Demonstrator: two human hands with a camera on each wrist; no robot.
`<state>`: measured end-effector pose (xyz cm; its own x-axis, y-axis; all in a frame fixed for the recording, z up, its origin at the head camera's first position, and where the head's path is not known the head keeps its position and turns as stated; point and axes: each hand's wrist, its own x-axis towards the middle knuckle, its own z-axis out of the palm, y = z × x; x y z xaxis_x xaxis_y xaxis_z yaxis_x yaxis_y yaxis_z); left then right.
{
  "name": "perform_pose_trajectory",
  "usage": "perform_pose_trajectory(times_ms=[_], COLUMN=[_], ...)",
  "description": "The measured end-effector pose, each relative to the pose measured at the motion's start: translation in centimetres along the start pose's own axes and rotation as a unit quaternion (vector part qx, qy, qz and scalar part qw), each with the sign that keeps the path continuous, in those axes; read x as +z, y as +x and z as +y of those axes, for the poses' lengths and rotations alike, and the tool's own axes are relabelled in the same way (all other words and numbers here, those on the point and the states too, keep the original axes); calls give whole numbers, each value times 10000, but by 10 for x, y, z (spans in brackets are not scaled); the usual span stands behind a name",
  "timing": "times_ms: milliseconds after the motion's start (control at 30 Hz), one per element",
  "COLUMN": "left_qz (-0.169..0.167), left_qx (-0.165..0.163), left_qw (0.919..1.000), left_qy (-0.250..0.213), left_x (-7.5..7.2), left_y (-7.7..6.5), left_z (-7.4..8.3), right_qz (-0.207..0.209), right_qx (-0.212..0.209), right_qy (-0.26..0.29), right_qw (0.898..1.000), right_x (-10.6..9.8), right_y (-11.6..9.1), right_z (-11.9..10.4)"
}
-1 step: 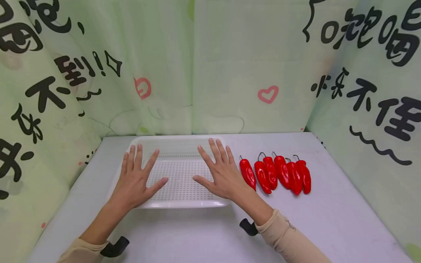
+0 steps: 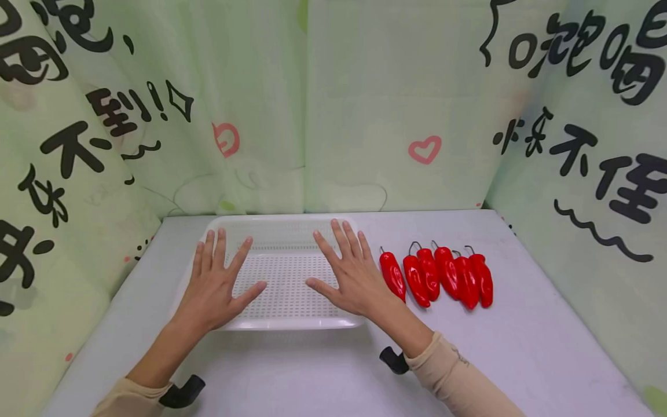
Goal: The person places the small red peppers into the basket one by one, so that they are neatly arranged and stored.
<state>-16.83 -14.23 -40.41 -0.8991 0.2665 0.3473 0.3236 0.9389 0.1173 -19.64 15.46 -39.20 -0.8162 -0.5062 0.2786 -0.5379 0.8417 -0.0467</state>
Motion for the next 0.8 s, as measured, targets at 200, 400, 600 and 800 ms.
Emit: perform_pose_trajectory(times_ms=[200,400,600,800], left_qz=[41,-74,-94,-86], left_qx=[-12,-76,-109,-169], left_qw=[9999,9999,9999,9994], left_qy=[117,71,-62,-294], left_x=[0,-3,-5,-5], left_y=[-1,0,1,-2], left_z=[-1,-1,-1,-1], right_qz=[-39,-15,89,68], right_qx=[7,21,53,153], right_qy=[110,145,179,191], right_qw=[9999,9999,9998,9997], right_x=[0,0,-2,-2], right_y=[0,-1,-4,-9], right_z=[-1,-1,0,2])
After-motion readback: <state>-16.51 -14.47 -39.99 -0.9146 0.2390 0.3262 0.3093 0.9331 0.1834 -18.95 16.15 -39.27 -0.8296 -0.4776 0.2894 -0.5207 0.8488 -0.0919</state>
